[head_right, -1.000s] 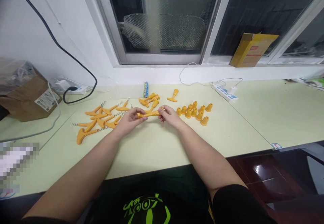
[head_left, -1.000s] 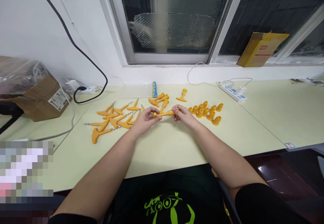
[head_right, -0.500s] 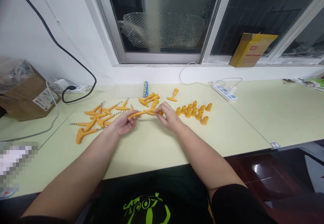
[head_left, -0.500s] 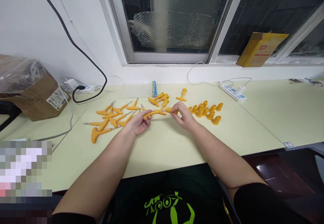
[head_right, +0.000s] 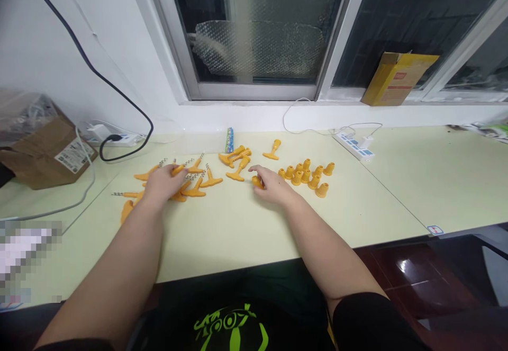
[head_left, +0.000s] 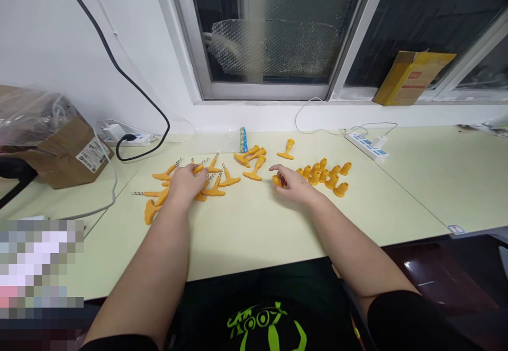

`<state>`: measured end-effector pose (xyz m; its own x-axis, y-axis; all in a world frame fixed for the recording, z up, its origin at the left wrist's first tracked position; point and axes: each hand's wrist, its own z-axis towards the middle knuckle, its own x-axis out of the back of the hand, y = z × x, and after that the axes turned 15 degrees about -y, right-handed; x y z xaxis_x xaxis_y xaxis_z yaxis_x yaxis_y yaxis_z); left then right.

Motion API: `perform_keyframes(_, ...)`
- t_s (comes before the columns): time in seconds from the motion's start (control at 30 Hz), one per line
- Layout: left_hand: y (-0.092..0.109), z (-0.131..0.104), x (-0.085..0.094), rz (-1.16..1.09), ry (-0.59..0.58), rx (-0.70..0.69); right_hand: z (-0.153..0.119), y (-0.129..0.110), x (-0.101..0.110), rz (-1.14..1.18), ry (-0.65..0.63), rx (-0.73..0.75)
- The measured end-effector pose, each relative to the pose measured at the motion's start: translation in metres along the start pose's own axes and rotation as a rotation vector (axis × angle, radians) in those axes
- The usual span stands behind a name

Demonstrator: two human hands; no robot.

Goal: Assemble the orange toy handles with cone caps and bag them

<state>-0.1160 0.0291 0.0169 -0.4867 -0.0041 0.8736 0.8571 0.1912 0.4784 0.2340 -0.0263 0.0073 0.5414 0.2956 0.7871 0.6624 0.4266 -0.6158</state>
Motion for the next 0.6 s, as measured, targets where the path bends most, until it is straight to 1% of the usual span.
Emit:
perform_keyframes(0.03,-0.003,0.003,-0.001,0.044,-0.032,0.034,0.000,0.001,0.001,-0.027,0.004,-0.030)
perform_keyframes(0.1,-0.007,0.007,-0.004,0.123,-0.067,0.058,0.001,0.003,0.002,-0.080,0.029,-0.089)
perform_keyframes(0.23,-0.011,0.011,-0.009,0.221,-0.092,0.036,0.002,0.006,0.004,-0.120,0.060,-0.206)
perform_keyframes(0.33,-0.012,0.010,-0.010,0.218,-0.089,0.024,-0.001,0.006,0.008,-0.146,0.074,-0.269)
perform_keyframes(0.47,-0.010,0.007,-0.010,0.155,-0.070,0.028,-0.009,0.004,0.018,-0.181,0.075,-0.349)
perform_keyframes(0.6,-0.004,0.002,-0.009,0.130,-0.023,0.023,-0.017,0.008,0.030,-0.212,0.096,-0.506)
